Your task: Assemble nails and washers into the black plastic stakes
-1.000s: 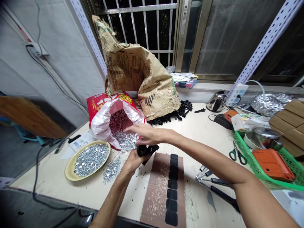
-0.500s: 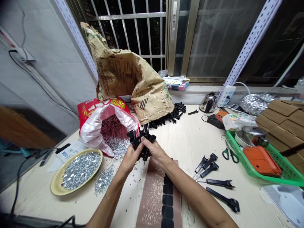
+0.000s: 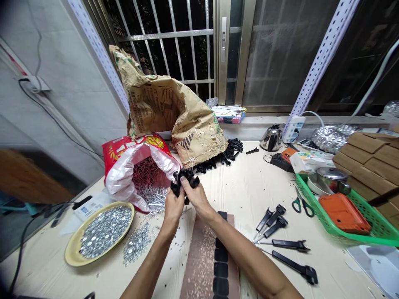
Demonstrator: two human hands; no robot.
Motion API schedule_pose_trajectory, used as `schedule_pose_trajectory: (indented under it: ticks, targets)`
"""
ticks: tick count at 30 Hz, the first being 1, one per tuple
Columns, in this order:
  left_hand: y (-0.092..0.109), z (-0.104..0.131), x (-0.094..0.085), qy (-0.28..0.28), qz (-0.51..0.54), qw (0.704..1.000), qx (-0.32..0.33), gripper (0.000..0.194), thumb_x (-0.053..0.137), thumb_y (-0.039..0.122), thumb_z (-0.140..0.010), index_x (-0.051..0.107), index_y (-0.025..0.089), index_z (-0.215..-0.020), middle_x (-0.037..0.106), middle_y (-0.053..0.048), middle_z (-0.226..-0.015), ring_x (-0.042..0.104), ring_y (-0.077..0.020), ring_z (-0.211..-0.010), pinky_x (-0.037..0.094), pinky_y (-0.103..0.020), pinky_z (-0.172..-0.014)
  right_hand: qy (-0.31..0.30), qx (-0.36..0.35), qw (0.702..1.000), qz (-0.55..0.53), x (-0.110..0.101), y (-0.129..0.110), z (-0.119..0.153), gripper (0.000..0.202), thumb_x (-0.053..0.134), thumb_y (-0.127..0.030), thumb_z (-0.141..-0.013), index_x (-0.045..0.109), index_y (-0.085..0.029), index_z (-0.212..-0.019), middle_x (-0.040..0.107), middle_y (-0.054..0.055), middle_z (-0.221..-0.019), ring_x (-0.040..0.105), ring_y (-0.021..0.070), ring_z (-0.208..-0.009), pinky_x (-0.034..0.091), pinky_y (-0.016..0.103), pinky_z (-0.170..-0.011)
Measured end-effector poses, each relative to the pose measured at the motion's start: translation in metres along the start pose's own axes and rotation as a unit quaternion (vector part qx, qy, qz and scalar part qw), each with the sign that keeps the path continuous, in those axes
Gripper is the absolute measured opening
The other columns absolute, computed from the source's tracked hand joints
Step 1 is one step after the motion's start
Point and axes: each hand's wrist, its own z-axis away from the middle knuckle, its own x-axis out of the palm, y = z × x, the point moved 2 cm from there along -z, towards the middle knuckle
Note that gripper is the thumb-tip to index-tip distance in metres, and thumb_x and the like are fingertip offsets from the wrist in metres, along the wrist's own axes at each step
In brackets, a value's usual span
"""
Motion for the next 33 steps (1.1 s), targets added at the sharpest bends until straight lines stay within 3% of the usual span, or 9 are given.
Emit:
schedule_pose_trajectory:
  ticks: [4,7,12,16,20,23,29,31,33]
  targets:
    - [-0.005,-0.001,0.005,-0.058,0.198,0.971,-0.116,0.045,0.066,0.046,-0.074,0.062,0.015,-0.106,0.068,-0.011,-0.106,0.061,-0.0237,-0.105,0.045,-0.035,-0.092,0.001,-0.064,0.996,0.062,0.006,0.006,0.000,0.030,0.056,-0.040,-0.082,0.060,-0.020,-0.103,0.066,0.004,-0.100,0.060,0.0200,-0.094,0.047,0.033,-0.085]
    - [-0.007,0.000,0.005,-0.060,0.274,0.946,-0.161,0.046,0.067,0.047,-0.074,0.062,0.016,-0.107,0.070,-0.011,-0.101,0.064,-0.0213,-0.099,0.047,-0.033,-0.090,0.007,-0.032,0.997,0.064,0.013,0.021,-0.005,0.029,0.055,-0.037,-0.082,0.059,-0.019,-0.104,0.066,0.005,-0.102,0.061,0.0199,-0.094,0.046,0.034,-0.087]
    - [-0.012,-0.004,-0.003,-0.038,0.173,0.977,-0.120,0.053,0.062,0.055,-0.074,0.064,0.012,-0.106,0.070,-0.012,-0.100,0.063,-0.0221,-0.100,0.044,-0.033,-0.094,-0.044,0.013,0.999,0.010,0.018,0.035,-0.012,0.036,0.061,-0.046,-0.076,0.062,-0.017,-0.097,0.066,0.006,-0.091,0.061,0.0212,-0.091,0.046,0.034,-0.084]
    - [-0.024,-0.012,-0.013,-0.026,0.090,0.986,-0.134,0.062,0.059,0.061,-0.073,0.063,0.009,-0.105,0.070,-0.014,-0.092,0.065,-0.0258,-0.093,0.048,-0.037,-0.086,-0.092,0.075,0.991,-0.057,0.012,0.035,-0.010,0.044,0.060,-0.055,-0.074,0.065,-0.014,-0.086,0.065,0.004,-0.077,0.060,0.0193,-0.077,0.048,0.033,-0.076]
    - [-0.029,-0.016,-0.013,-0.014,0.013,0.998,-0.065,0.061,0.057,0.062,-0.073,0.065,0.010,-0.103,0.070,-0.013,-0.092,0.064,-0.0274,-0.095,0.048,-0.038,-0.086,-0.059,0.014,0.996,-0.071,0.012,0.033,-0.008,0.040,0.065,-0.049,-0.072,0.066,-0.016,-0.094,0.066,0.002,-0.082,0.060,0.0188,-0.082,0.046,0.032,-0.080]
    - [-0.022,-0.010,-0.009,0.004,-0.029,1.000,0.001,0.060,0.054,0.062,-0.075,0.063,0.012,-0.108,0.068,-0.013,-0.104,0.059,-0.0282,-0.108,0.042,-0.039,-0.095,-0.041,0.022,0.992,-0.117,0.016,0.031,-0.006,0.044,0.060,-0.051,-0.076,0.064,-0.017,-0.103,0.067,0.004,-0.089,0.061,0.0203,-0.088,0.048,0.033,-0.081]
    - [-0.001,0.009,-0.008,-0.051,-0.029,0.996,0.070,0.051,0.048,0.058,-0.082,0.062,0.018,-0.111,0.064,-0.010,-0.116,0.050,-0.0247,-0.121,0.034,-0.036,-0.104,0.032,-0.121,0.991,-0.044,0.012,0.001,0.018,0.047,0.057,-0.044,-0.082,0.054,-0.021,-0.124,0.061,0.007,-0.115,0.052,0.0226,-0.116,0.037,0.038,-0.103]
    - [0.003,0.011,-0.010,-0.049,-0.028,0.994,0.096,0.052,0.052,0.058,-0.079,0.061,0.019,-0.112,0.063,-0.009,-0.118,0.048,-0.0248,-0.123,0.034,-0.036,-0.105,0.048,-0.161,0.986,-0.018,0.010,-0.006,0.025,0.050,0.057,-0.042,-0.083,0.051,-0.020,-0.127,0.059,0.008,-0.120,0.050,0.0235,-0.118,0.036,0.039,-0.105]
    - [0.005,0.009,-0.008,-0.052,-0.023,0.993,0.107,0.056,0.053,0.060,-0.077,0.060,0.018,-0.113,0.064,-0.010,-0.115,0.049,-0.0258,-0.121,0.036,-0.036,-0.103,0.056,-0.149,0.987,-0.017,0.009,-0.006,0.025,0.048,0.056,-0.044,-0.083,0.053,-0.019,-0.124,0.062,0.009,-0.116,0.055,0.0238,-0.112,0.040,0.038,-0.100]
